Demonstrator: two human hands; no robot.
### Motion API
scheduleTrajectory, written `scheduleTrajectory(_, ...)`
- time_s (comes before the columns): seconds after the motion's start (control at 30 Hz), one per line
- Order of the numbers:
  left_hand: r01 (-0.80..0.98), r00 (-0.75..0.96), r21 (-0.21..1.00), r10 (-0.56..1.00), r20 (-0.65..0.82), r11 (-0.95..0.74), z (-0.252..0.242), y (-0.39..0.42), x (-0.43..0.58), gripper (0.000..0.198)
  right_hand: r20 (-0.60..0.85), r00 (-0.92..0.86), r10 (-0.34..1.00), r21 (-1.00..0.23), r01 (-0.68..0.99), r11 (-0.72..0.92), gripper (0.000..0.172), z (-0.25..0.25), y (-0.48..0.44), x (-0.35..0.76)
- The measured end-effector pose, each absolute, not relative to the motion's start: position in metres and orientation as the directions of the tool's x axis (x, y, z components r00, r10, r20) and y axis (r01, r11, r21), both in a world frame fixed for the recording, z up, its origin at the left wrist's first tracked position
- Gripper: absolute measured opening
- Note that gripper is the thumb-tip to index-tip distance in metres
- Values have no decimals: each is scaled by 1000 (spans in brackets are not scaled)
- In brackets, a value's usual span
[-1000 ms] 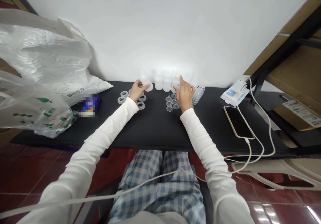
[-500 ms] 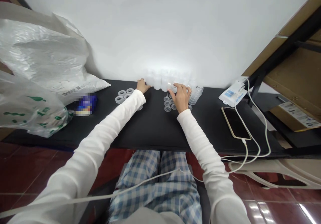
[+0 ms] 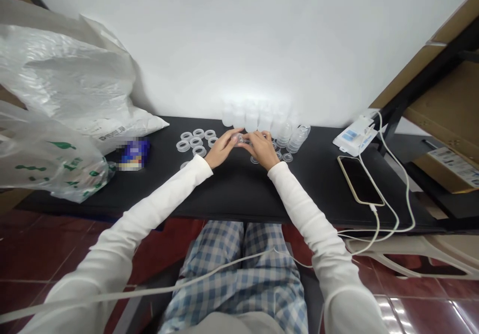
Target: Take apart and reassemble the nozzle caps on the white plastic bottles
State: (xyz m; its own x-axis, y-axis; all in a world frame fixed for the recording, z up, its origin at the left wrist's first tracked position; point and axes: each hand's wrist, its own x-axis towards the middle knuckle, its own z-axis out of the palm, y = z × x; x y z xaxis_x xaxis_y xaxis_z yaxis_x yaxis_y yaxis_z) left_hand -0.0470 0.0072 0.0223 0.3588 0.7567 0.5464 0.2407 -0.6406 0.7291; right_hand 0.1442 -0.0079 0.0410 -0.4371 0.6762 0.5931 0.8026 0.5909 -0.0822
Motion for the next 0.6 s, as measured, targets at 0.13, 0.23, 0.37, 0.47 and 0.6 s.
scheduleTrajectory(0.13, 240, 357, 732, 759, 544, -638, 19, 12, -50, 65, 576, -469, 670, -132, 755, 642, 33, 42, -10, 141)
scheduleTrajectory(0.23, 223, 347, 766, 783, 516, -603, 18, 11, -50, 67, 594, -465, 657, -189, 713, 675, 34, 39, -9, 139)
scheduleTrajectory(0.37, 231, 328, 821, 836, 440, -522, 22, 6, -51, 66, 632, -437, 640, -268, 652, 710, 35, 32, -8, 132)
scheduleTrajectory(0.47, 268, 265, 818, 855, 446, -510, 29, 2, -53, 61, 633, -453, 627, -297, 607, 738, 33, 30, -10, 126)
scheduleTrajectory(0.6, 251, 231, 854, 885, 404, -455, 39, -2, -52, 56, 645, -474, 600, -262, 600, 756, 32, 30, -14, 120)
